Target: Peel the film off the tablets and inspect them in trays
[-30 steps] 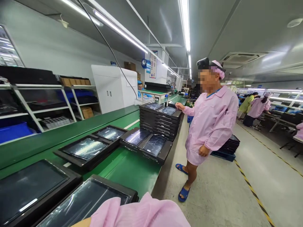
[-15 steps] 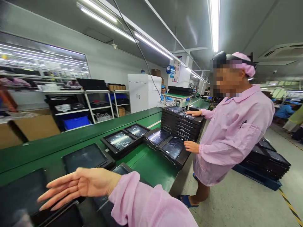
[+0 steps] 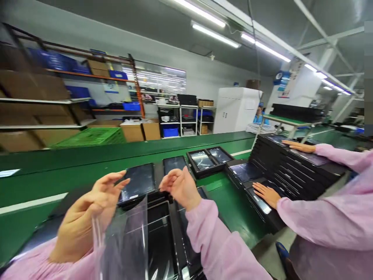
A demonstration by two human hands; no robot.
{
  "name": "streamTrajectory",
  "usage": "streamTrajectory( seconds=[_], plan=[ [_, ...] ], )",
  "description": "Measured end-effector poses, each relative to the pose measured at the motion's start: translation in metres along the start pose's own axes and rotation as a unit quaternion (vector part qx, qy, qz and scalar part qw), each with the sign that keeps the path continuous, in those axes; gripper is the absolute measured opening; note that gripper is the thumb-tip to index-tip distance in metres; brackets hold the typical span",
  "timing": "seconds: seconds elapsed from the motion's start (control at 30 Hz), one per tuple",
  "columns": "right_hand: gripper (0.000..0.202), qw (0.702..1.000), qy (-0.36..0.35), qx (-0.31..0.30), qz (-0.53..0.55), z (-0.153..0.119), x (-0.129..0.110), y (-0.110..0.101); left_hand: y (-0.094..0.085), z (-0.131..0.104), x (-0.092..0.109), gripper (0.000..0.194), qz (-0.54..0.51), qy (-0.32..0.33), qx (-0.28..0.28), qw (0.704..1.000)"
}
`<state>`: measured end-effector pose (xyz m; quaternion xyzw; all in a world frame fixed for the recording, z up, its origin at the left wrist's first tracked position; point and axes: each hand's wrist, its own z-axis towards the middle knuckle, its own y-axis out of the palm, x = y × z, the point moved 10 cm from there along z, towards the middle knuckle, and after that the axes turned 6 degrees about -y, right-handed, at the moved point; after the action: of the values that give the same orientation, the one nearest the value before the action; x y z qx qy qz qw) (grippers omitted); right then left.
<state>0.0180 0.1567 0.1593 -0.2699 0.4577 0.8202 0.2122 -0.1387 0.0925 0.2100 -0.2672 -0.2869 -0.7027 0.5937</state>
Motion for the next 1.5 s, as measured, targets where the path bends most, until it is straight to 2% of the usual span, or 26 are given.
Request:
streamTrajectory(
  seconds=[0.07, 0.13, 0.2, 0.27, 0.33, 0.47, 0.57, 0.7, 0.87, 0.93, 1.0, 1.07, 1.13, 1.2, 1.27, 1.3, 1.4, 1.5],
  plan=[
    [0.04, 0.993, 0.005, -0.038, -0.109, 0.008, -0.01, 0.003, 0.003, 0.008, -0.01, 0.022, -0.047, -0.008, -0.018, 0.999],
    [0.036, 0.966, 0.006, -0.093, -0.241, 0.012, -0.011, 0.012, 0.01, 0.014, -0.019, 0.022, -0.052, -0.012, -0.043, 0.998],
    [0.035, 0.952, 0.001, -0.114, -0.283, 0.014, -0.008, 0.019, 0.019, 0.019, -0.022, 0.023, -0.04, -0.006, -0.072, 0.997],
    [0.032, 0.97, 0.027, -0.105, -0.218, 0.015, 0.004, 0.02, 0.025, 0.023, -0.02, 0.024, -0.039, 0.009, -0.093, 0.995],
    [0.026, 0.979, 0.085, -0.11, -0.148, 0.012, 0.028, 0.022, 0.028, 0.027, -0.017, 0.027, -0.04, 0.021, -0.096, 0.994],
    [0.04, 0.952, 0.194, -0.203, -0.12, -0.011, 0.086, 0.036, 0.031, 0.033, -0.017, 0.034, -0.017, 0.011, -0.092, 0.996],
    [0.044, 0.938, 0.235, -0.238, -0.088, -0.026, 0.11, 0.039, 0.028, 0.033, -0.02, 0.034, -0.029, 0.004, -0.08, 0.996],
    [0.035, 0.945, 0.244, -0.2, -0.089, -0.028, 0.111, 0.029, 0.02, 0.031, -0.024, 0.033, -0.045, 0.009, -0.067, 0.997],
    [0.05, 0.93, 0.269, -0.243, -0.061, -0.042, 0.108, 0.046, 0.017, 0.029, -0.035, 0.029, -0.057, -0.006, -0.059, 0.997],
    [0.043, 0.934, 0.257, -0.239, -0.063, -0.045, 0.107, 0.05, 0.019, 0.028, -0.039, 0.027, -0.065, -0.005, -0.064, 0.996],
    [0.035, 0.948, 0.229, -0.209, -0.068, -0.043, 0.102, 0.049, 0.018, 0.028, -0.043, 0.027, -0.066, -0.008, -0.06, 0.996],
    [0.03, 0.96, 0.205, -0.163, -0.096, -0.038, 0.094, 0.04, 0.01, 0.027, -0.052, 0.024, -0.066, -0.033, -0.019, 0.997],
    [0.023, 0.956, 0.196, -0.097, -0.196, -0.03, 0.085, 0.018, -0.007, 0.019, -0.067, 0.021, -0.071, -0.089, 0.061, 0.992],
    [0.019, 0.919, 0.186, -0.011, -0.347, -0.024, 0.071, -0.015, -0.02, -0.001, -0.089, 0.033, -0.098, -0.182, 0.124, 0.971],
    [0.022, 0.876, 0.168, 0.059, -0.447, -0.023, 0.056, -0.045, -0.023, -0.031, -0.112, 0.055, -0.149, -0.279, 0.144, 0.938],
    [0.023, 0.866, 0.162, 0.084, -0.466, -0.025, 0.053, -0.057, -0.023, -0.049, -0.122, 0.066, -0.171, -0.32, 0.146, 0.921],
    [0.026, 0.859, 0.177, 0.125, -0.464, -0.043, 0.066, -0.086, -0.029, -0.1, -0.149, 0.089, -0.157, -0.409, 0.152, 0.886],
    [0.03, 0.855, 0.224, 0.134, -0.449, -0.069, 0.094, -0.104, -0.046, -0.142, -0.172, 0.098, -0.038, -0.476, 0.162, 0.863]
  ],
)
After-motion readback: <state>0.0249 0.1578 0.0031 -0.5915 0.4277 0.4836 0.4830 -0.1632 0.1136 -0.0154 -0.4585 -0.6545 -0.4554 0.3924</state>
